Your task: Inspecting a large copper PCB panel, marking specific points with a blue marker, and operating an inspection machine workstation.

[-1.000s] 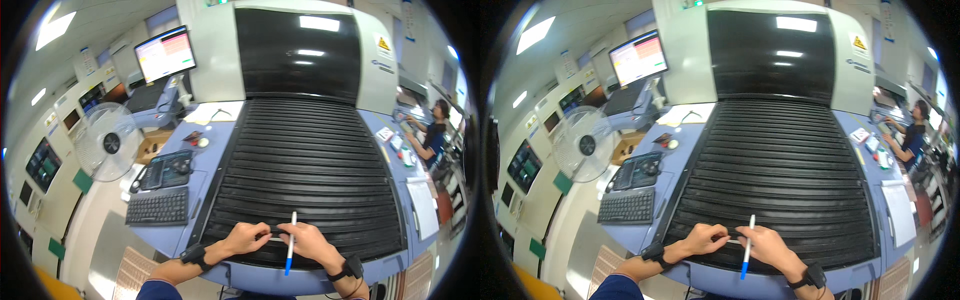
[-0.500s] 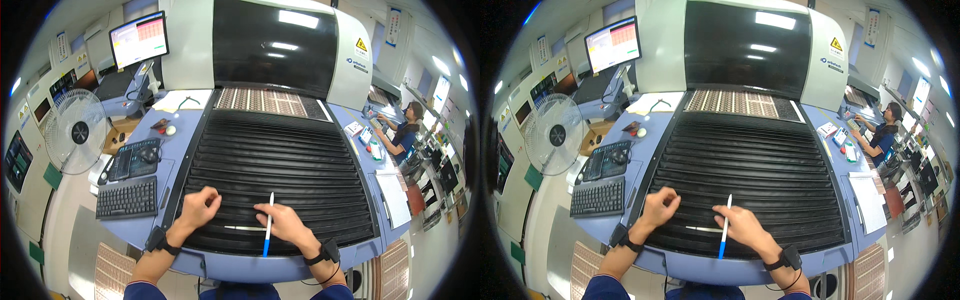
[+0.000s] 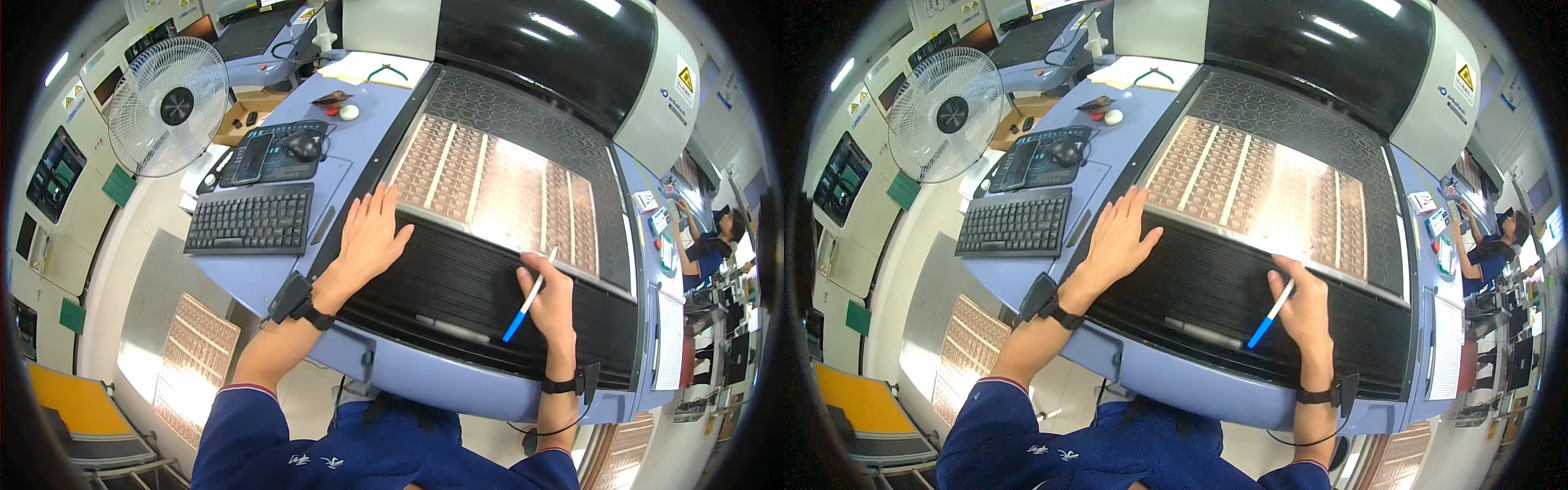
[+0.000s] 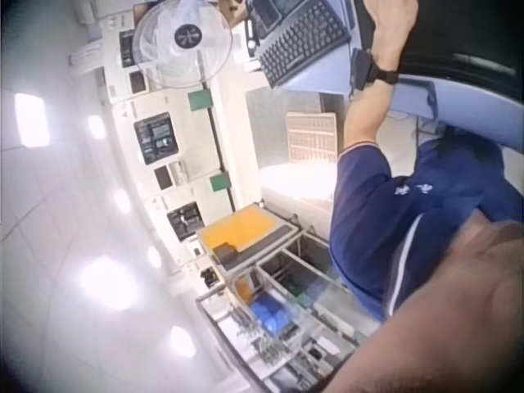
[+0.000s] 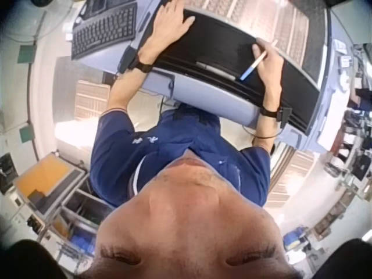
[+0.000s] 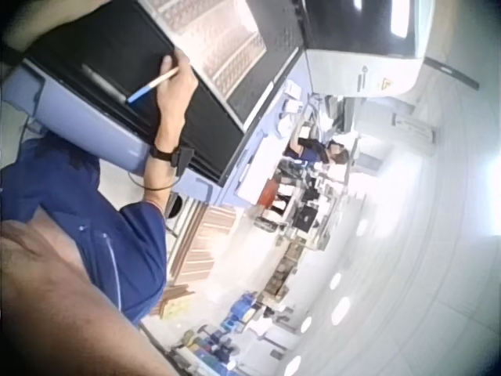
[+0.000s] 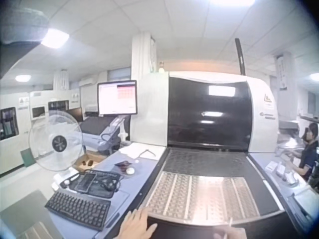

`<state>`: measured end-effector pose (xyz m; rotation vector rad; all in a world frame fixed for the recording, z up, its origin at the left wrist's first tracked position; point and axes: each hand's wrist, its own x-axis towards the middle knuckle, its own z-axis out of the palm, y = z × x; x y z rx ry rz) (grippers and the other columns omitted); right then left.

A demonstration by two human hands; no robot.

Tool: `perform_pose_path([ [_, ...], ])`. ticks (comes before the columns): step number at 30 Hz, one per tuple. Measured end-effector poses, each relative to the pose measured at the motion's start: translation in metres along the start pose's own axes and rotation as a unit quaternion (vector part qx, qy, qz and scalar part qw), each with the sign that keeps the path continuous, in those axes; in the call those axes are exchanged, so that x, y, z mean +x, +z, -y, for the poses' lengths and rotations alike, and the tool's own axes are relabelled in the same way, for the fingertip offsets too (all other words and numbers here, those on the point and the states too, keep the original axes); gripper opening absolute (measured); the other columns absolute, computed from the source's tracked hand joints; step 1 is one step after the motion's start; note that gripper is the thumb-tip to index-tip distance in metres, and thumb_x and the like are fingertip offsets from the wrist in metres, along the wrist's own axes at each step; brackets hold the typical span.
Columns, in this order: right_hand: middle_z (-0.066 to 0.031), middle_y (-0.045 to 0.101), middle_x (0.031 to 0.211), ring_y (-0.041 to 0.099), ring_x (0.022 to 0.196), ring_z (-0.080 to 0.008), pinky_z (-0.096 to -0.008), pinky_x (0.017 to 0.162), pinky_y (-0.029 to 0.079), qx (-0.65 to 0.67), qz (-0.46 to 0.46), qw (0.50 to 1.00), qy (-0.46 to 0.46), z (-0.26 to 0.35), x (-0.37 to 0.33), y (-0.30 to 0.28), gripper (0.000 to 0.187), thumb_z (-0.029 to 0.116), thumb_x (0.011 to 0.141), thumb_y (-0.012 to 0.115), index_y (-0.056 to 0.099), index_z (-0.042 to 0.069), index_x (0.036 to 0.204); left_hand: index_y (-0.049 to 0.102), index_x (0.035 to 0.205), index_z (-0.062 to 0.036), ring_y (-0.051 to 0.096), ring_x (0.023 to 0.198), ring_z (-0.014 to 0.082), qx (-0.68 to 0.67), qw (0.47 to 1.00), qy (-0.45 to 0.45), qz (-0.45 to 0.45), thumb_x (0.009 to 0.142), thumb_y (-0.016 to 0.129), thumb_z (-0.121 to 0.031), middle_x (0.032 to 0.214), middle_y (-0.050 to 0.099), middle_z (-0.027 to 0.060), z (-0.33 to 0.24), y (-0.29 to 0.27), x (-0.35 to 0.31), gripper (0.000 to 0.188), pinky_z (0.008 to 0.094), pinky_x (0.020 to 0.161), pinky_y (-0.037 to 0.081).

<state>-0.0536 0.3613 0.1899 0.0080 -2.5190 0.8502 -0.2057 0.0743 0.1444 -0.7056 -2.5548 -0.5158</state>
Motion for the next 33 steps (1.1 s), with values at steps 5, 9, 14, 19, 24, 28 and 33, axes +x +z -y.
perform_pose_path([
  [5, -0.0234, 0.074, 0.097, 0.075, 0.09, -0.0282, -0.0359, 0.08, 0.055, 0.033, -0.006, 0.996, 0.078, -0.016, 0.003, 0.005, 0.03, 0.008, 0.09, 0.073, 0.069, -0.002, 0.117, 0.044, 0.143, 0.0036, 0.056, 0.123, 0.0438, -0.055, 0.993, -0.046, 0.096, 0.092, 0.068, -0.031, 0.137, 0.056, 0.0269, -0.001, -0.014, 0.001, 0.067, 0.0521, 0.107, 0.041],
  [9, -0.0226, 0.071, 0.1, 0.07, 0.09, -0.032, -0.0397, 0.08, 0.053, 0.013, 0.035, 0.995, 0.096, -0.027, 0.003, 0.005, 0.051, 0.013, 0.083, 0.08, 0.06, 0.0, 0.128, 0.057, 0.133, 0.0017, 0.066, 0.104, 0.0392, -0.18, 0.98, -0.081, 0.028, 0.091, 0.069, -0.026, 0.116, 0.068, 0.0215, 0.009, -0.014, 0.009, 0.052, 0.0467, 0.094, 0.05],
  [14, -0.0245, 0.063, 0.115, 0.059, 0.103, -0.047, -0.0496, 0.088, 0.047, -0.049, 0.01, 0.999, 0.02, -0.061, -0.002, 0.012, 0.048, 0.014, 0.084, 0.077, 0.056, 0.005, 0.127, 0.059, 0.128, 0.0038, 0.067, 0.103, 0.0218, -0.542, 0.819, -0.142, -0.124, 0.093, 0.066, -0.007, 0.123, 0.066, 0.0139, 0.007, -0.041, 0.032, 0.037, 0.0323, 0.09, 0.052],
  [19, -0.014, 0.07, 0.074, 0.071, 0.068, -0.0319, -0.0406, 0.057, 0.052, -0.146, -0.191, 0.97, -0.028, 0.006, 0.001, 0.006, 0.027, 0.033, 0.089, 0.076, 0.071, 0.009, 0.101, 0.034, 0.149, 0.0098, 0.05, 0.134, 0.0279, -0.649, 0.734, -0.171, -0.098, 0.093, 0.07, -0.011, 0.15, 0.044, 0.0235, -0.018, -0.062, -0.01, 0.07, 0.0352, 0.113, 0.037],
  [24, -0.0284, 0.056, 0.137, 0.059, 0.12, -0.0469, -0.046, 0.104, 0.048, 0.166, 0.066, 0.983, -0.053, 0.099, -0.096, -0.021, 0.071, 0.033, 0.089, 0.077, 0.047, 0.0, 0.144, 0.038, 0.143, 0.0104, 0.053, 0.128, 0.0297, -0.565, 0.808, -0.123, -0.111, 0.088, 0.07, -0.013, 0.143, 0.049, 0.0216, -0.029, -0.067, -0.12, 0.067, 0.0415, 0.111, 0.04],
  [28, -0.0133, 0.071, 0.105, 0.068, 0.1, -0.0177, -0.0304, 0.085, 0.055, 0.401, -0.168, 0.89, 0.137, 0.076, -0.138, -0.027, 0.048, 0.04, 0.102, 0.06, 0.062, 0.001, 0.13, 0.039, 0.143, 0.0114, 0.053, 0.127, 0.0316, -0.576, 0.786, -0.134, -0.182, 0.087, 0.061, -0.017, 0.138, 0.051, 0.0232, 0.046, -0.08, -0.176, 0.066, 0.0439, 0.11, 0.04],
  [33, -0.0078, 0.071, 0.087, 0.063, 0.077, -0.0123, -0.027, 0.069, 0.05, 0.376, -0.115, 0.874, 0.285, 0.012, -0.162, -0.009, 0.03, 0.025, 0.102, 0.06, 0.073, -0.002, 0.106, 0.036, 0.146, 0.0093, 0.053, 0.126, 0.033, -0.515, 0.822, -0.162, -0.179, 0.085, 0.061, -0.026, 0.142, 0.048, 0.0258, 0.051, -0.073, -0.178, 0.075, 0.045, 0.108, 0.043],
])
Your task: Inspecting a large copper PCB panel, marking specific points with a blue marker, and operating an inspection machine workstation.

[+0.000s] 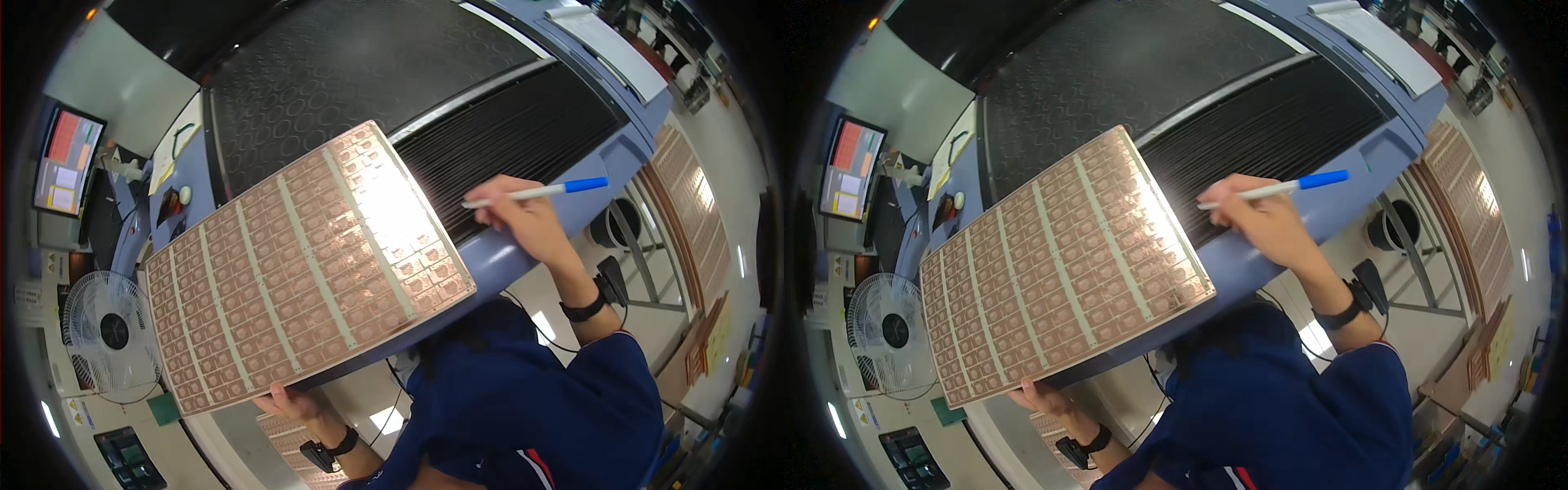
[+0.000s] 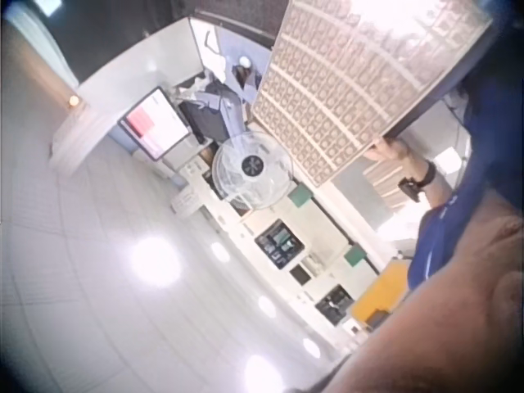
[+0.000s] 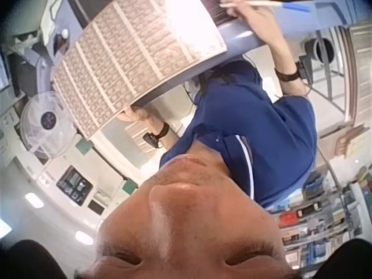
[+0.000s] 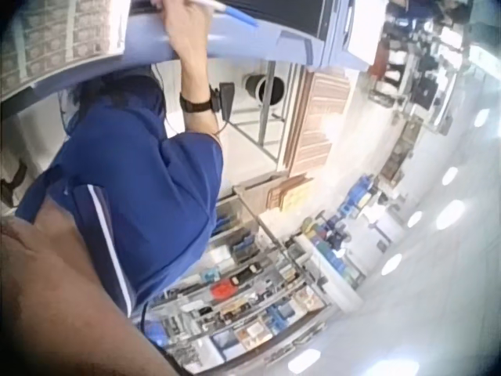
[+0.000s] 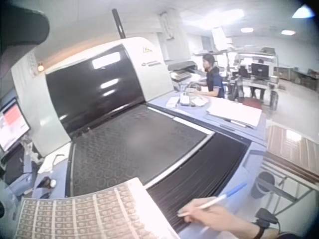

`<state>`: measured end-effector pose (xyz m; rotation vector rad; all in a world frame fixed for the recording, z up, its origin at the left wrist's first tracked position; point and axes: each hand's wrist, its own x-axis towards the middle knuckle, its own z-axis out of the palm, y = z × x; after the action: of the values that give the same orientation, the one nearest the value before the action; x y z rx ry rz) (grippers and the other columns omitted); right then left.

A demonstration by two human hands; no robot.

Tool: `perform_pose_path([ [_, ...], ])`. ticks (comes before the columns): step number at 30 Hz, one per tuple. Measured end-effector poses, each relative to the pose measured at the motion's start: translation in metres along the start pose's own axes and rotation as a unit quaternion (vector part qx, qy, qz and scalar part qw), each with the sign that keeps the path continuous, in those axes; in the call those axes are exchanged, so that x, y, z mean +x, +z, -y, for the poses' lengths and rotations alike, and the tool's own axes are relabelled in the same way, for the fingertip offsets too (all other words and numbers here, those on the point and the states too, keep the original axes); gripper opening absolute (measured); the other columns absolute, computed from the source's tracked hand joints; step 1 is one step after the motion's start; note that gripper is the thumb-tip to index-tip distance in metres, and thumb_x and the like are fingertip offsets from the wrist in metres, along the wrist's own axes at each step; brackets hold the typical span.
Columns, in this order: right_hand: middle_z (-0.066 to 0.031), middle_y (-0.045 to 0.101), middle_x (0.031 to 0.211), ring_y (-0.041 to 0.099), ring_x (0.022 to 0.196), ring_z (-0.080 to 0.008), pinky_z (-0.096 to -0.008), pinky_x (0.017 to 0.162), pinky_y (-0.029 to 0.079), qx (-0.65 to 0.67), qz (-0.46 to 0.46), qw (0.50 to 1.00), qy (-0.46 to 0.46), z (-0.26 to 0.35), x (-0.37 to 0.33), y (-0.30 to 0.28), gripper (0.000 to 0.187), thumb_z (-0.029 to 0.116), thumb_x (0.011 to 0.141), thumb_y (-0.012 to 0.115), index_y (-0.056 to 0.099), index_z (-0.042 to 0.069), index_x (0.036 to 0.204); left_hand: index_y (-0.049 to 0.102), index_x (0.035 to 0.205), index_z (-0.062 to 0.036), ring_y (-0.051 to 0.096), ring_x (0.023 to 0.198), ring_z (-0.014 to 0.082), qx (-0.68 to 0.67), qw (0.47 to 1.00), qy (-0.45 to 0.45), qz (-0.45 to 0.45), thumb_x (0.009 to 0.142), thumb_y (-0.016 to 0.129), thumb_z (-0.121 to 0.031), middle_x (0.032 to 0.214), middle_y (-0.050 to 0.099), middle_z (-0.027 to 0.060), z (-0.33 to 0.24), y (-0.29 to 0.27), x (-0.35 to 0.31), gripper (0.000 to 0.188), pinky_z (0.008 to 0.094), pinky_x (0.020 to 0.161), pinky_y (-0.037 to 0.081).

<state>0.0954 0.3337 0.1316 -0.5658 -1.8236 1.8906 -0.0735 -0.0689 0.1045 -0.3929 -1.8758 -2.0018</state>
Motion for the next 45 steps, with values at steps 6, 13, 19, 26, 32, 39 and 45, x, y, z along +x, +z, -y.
perform_pose_path([
  [6, -0.0053, 0.071, 0.078, 0.063, 0.067, -0.012, -0.0275, 0.062, 0.05, -0.148, -0.006, 0.988, -0.054, 0.018, 0.012, 0.035, 0.022, 0.018, 0.094, 0.065, 0.072, -0.001, 0.1, 0.033, 0.146, 0.0125, 0.05, 0.13, 0.0332, -0.004, 1.0, 0.026, 0.009, 0.086, 0.062, -0.027, 0.143, 0.047, 0.0258, 0.002, -0.001, 0.003, 0.077, 0.0449, 0.111, 0.039],
  [13, -0.0042, 0.064, 0.067, 0.057, 0.056, -0.0102, -0.026, 0.052, 0.044, -0.167, -0.019, 0.982, -0.084, 0.013, 0.013, 0.041, 0.013, 0.014, 0.089, 0.068, 0.07, 0.0, 0.091, 0.036, 0.144, 0.0133, 0.051, 0.131, 0.0343, 0.015, 0.999, 0.03, -0.002, 0.085, 0.06, -0.024, 0.143, 0.048, 0.0268, -0.001, 0.001, 0.003, 0.074, 0.0457, 0.109, 0.041],
  [19, -0.0042, 0.063, 0.067, 0.056, 0.057, -0.0106, -0.0264, 0.051, 0.041, -0.177, -0.013, 0.977, -0.116, 0.012, 0.013, 0.041, 0.011, 0.012, 0.09, 0.068, 0.069, 0.0, 0.091, 0.036, 0.145, 0.0135, 0.051, 0.131, 0.0338, 0.009, 1.0, 0.022, 0.003, 0.085, 0.059, -0.024, 0.143, 0.048, 0.0267, 0.002, -0.006, 0.004, 0.074, 0.0452, 0.109, 0.041],
  [26, -0.0039, 0.062, 0.066, 0.055, 0.056, -0.0104, -0.0262, 0.05, 0.041, -0.181, -0.028, 0.975, -0.129, 0.015, 0.013, 0.046, 0.009, 0.01, 0.088, 0.067, 0.068, 0.001, 0.088, 0.036, 0.144, 0.0135, 0.051, 0.131, 0.0334, 0.022, 0.999, 0.028, -0.01, 0.085, 0.059, -0.024, 0.143, 0.048, 0.0269, -0.003, -0.003, 0.004, 0.075, 0.0453, 0.109, 0.041],
  [32, -0.0026, 0.059, 0.063, 0.05, 0.053, -0.0094, -0.0262, 0.05, 0.039, -0.168, 0.009, 0.981, -0.101, 0.011, 0.008, 0.039, 0.007, 0.008, 0.086, 0.065, 0.067, 0.001, 0.086, 0.036, 0.145, 0.0131, 0.051, 0.131, 0.0327, 0.02, 1.0, 0.011, 0.006, 0.086, 0.062, -0.027, 0.143, 0.047, 0.0258, 0.0, -0.012, 0.005, 0.077, 0.0455, 0.109, 0.041],
  [39, -0.002, 0.058, 0.062, 0.05, 0.053, -0.0094, -0.0265, 0.05, 0.038, -0.173, 0.012, 0.976, -0.13, 0.008, 0.009, 0.035, 0.006, 0.007, 0.085, 0.064, 0.066, 0.002, 0.083, 0.037, 0.145, 0.0122, 0.05, 0.132, 0.0331, 0.002, 1.0, 0.018, -0.001, 0.085, 0.065, -0.027, 0.144, 0.047, 0.0254, -0.002, 0.002, 0.003, 0.077, 0.0456, 0.11, 0.04],
  [45, -0.0021, 0.059, 0.064, 0.051, 0.055, -0.0079, -0.0258, 0.051, 0.039, -0.183, 0.042, 0.976, -0.113, 0.009, 0.012, 0.033, 0.006, 0.007, 0.085, 0.066, 0.065, 0.002, 0.082, 0.038, 0.145, 0.011, 0.051, 0.131, 0.031, -0.029, 0.999, 0.005, -0.012, 0.086, 0.062, -0.019, 0.143, 0.049, 0.0231, 0.002, -0.006, 0.006, 0.07, 0.0446, 0.109, 0.043],
])
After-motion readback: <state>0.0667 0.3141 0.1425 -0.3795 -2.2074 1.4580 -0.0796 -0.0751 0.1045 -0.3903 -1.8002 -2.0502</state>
